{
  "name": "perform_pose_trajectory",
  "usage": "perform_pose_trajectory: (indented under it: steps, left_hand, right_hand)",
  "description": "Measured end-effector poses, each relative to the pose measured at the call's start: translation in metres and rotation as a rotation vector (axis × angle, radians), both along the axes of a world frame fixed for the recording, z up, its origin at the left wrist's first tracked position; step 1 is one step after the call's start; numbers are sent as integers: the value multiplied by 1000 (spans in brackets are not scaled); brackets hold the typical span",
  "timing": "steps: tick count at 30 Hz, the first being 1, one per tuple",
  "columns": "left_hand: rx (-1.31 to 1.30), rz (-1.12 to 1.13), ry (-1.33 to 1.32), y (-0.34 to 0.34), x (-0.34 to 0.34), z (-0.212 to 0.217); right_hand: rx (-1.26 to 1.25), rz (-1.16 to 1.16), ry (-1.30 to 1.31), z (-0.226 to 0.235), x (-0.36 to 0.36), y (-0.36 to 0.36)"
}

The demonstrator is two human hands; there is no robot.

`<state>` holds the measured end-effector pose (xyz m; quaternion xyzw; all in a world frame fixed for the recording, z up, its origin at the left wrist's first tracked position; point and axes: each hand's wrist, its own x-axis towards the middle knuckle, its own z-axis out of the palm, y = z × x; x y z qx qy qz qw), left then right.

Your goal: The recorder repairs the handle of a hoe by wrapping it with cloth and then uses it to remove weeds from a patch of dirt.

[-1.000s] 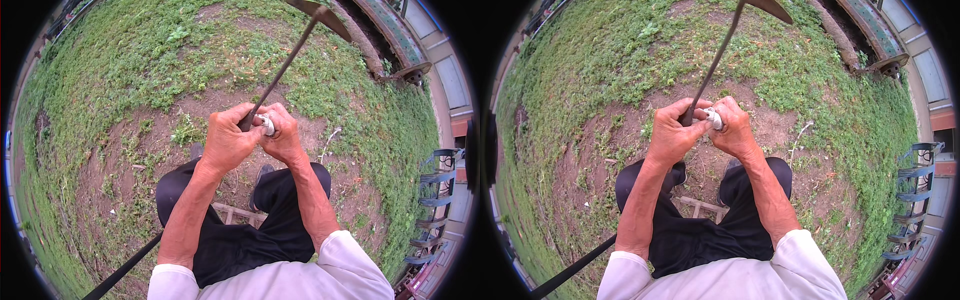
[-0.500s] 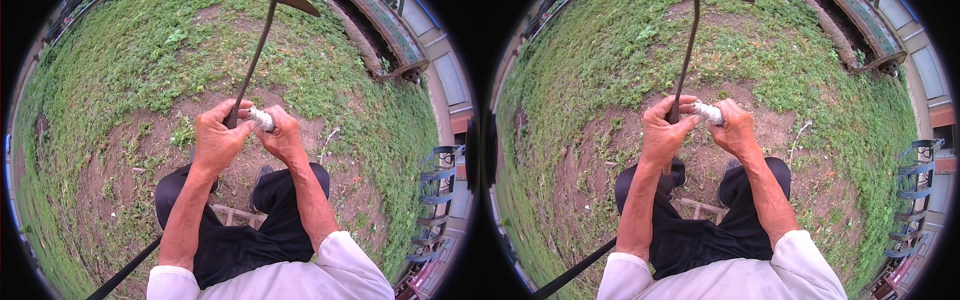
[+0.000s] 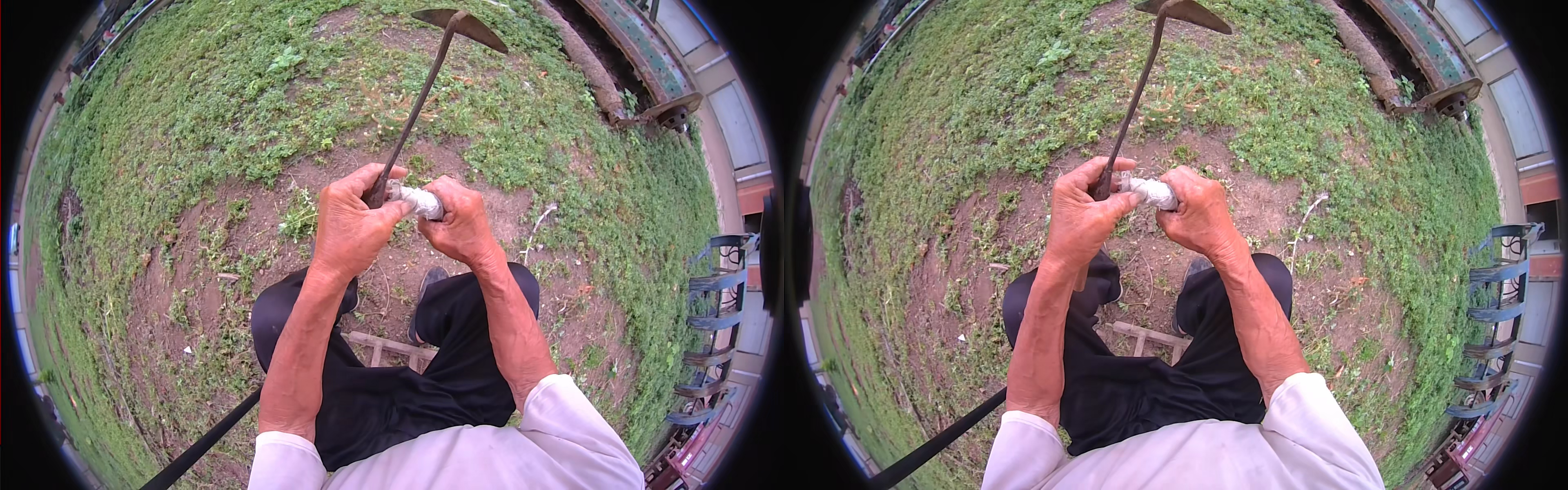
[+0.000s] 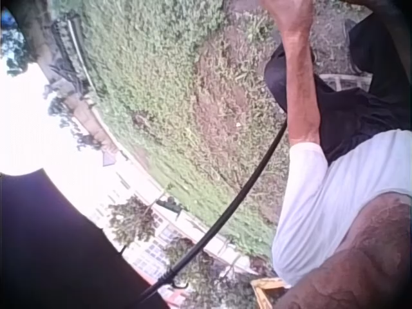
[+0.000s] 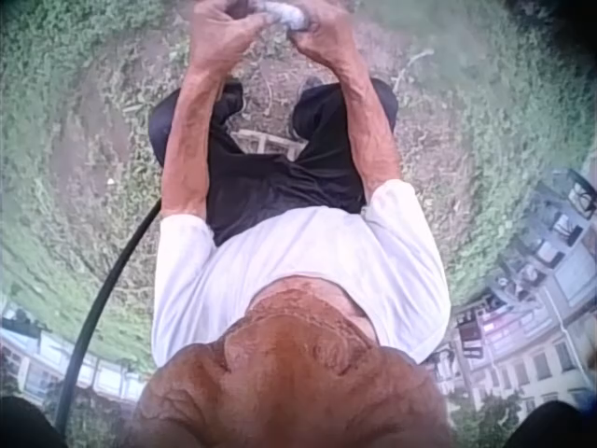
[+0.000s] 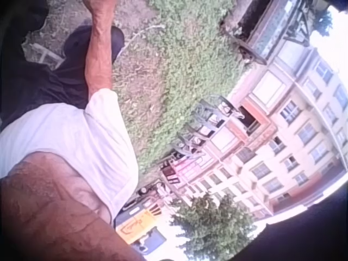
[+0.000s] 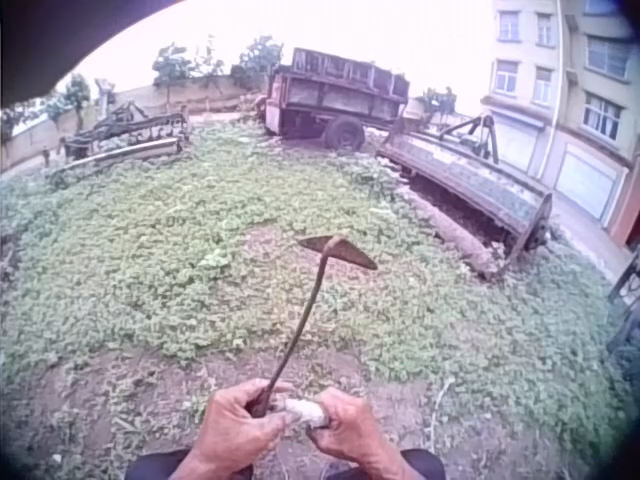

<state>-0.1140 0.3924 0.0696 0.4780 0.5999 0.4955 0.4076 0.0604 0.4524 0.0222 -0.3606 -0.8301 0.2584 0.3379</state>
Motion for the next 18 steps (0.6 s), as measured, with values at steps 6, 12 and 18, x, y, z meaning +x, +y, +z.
perform_pose_trajectory:
  steps: [6, 12, 18]
  left_hand:
    - [-2, -10, 38, -2, -1, -3]
    - [-32, -27, -39, -2, -1, -2]
    - [-2, 10, -116, -1, 0, -8]
  right_hand:
    - [-25, -15, -15, 0, 0, -2]
    - [-35, 31, -53, -6, -2, -3]
    - [29, -28, 3, -3, -11, -4]
